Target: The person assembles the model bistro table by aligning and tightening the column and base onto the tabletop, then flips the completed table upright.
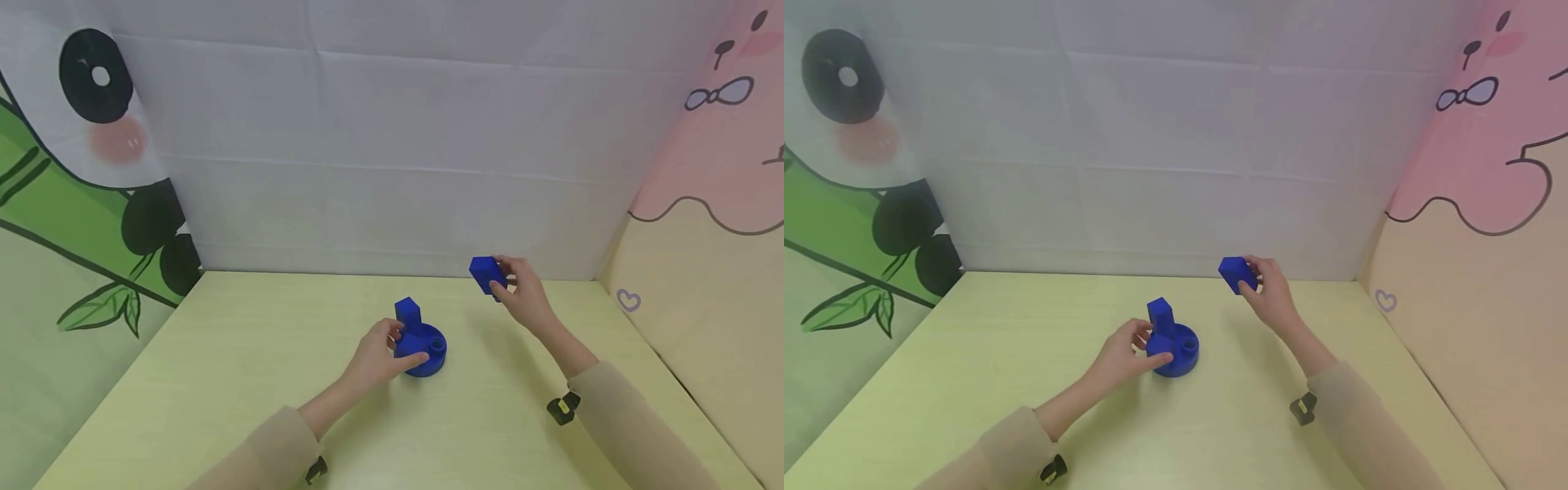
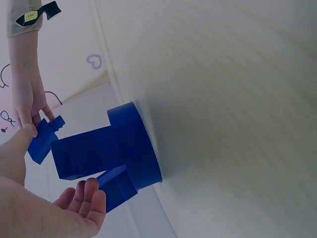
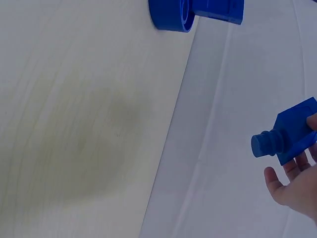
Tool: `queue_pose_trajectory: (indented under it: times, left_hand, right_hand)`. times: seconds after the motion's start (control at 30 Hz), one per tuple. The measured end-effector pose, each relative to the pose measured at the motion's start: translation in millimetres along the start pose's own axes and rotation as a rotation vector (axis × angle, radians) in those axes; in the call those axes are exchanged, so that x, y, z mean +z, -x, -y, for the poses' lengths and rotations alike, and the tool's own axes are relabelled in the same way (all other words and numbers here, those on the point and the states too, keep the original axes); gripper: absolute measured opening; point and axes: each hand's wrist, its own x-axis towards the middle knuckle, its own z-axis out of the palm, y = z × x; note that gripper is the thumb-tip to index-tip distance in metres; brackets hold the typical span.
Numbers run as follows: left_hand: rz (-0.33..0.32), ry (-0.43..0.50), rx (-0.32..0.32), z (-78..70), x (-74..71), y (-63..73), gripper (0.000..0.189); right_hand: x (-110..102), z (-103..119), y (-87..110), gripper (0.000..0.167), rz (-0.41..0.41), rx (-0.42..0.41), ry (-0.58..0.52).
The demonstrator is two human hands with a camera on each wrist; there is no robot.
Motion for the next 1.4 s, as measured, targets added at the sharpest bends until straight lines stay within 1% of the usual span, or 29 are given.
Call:
queue_pose_trajectory:
  times: [0.07, 0.2, 0.33, 0.43, 0.5, 0.67, 0.8, 0.93, 1.13, 1.23, 1.4]
  left_hand:
    - [0.000, -0.002, 0.010, 0.4, 2.3, 1.9, 0.066]
    - [-0.012, -0.007, 0.035, 0.6, 4.7, 3.6, 0.056]
    - [-0.032, -0.002, 0.054, 0.4, 4.9, 3.6, 0.046]
    - [-0.038, -0.002, 0.059, 1.7, 4.9, 3.4, 0.045]
    - [-0.038, -0.001, 0.059, 3.2, 4.6, 3.1, 0.044]
    - [-0.037, -0.014, 0.052, 10.5, 3.4, 1.6, 0.043]
    - [-0.040, -0.015, 0.086, 17.4, 0.9, -0.7, 0.041]
    - [-0.047, -0.014, 0.132, 23.4, -1.8, -4.4, 0.040]
    - [-0.034, 0.011, 0.171, 33.2, -5.2, -13.0, 0.038]
    - [-0.029, 0.016, 0.192, 37.2, -6.8, -17.6, 0.037]
    - [-0.022, 0.016, 0.204, 42.6, -9.3, -24.3, 0.037]
  right_hand:
    - [1.3, 6.2, 5.1, 0.047, -0.011, -0.004, -0.034]
    - [6.2, 13.4, 14.9, 0.047, -0.032, 0.018, -0.115]
    - [13.9, 16.5, 24.0, 0.047, -0.047, 0.041, -0.202]
    - [22.3, 17.0, 29.9, 0.047, -0.051, 0.056, -0.261]
    - [29.2, 16.3, 33.8, 0.047, -0.048, 0.067, -0.301]
    - [46.2, 15.8, 44.7, 0.047, -0.019, 0.100, -0.361]
    - [59.1, 15.7, 51.1, 0.047, 0.001, 0.131, -0.399]
    - [70.4, 14.6, 55.2, 0.047, 0.017, 0.149, -0.398]
    - [83.8, 9.1, 58.3, 0.046, 0.062, 0.139, -0.335]
    - [88.3, 6.8, 57.8, 0.046, 0.085, 0.138, -0.327]
    - [92.2, 6.9, 56.1, 0.046, 0.104, 0.138, -0.292]
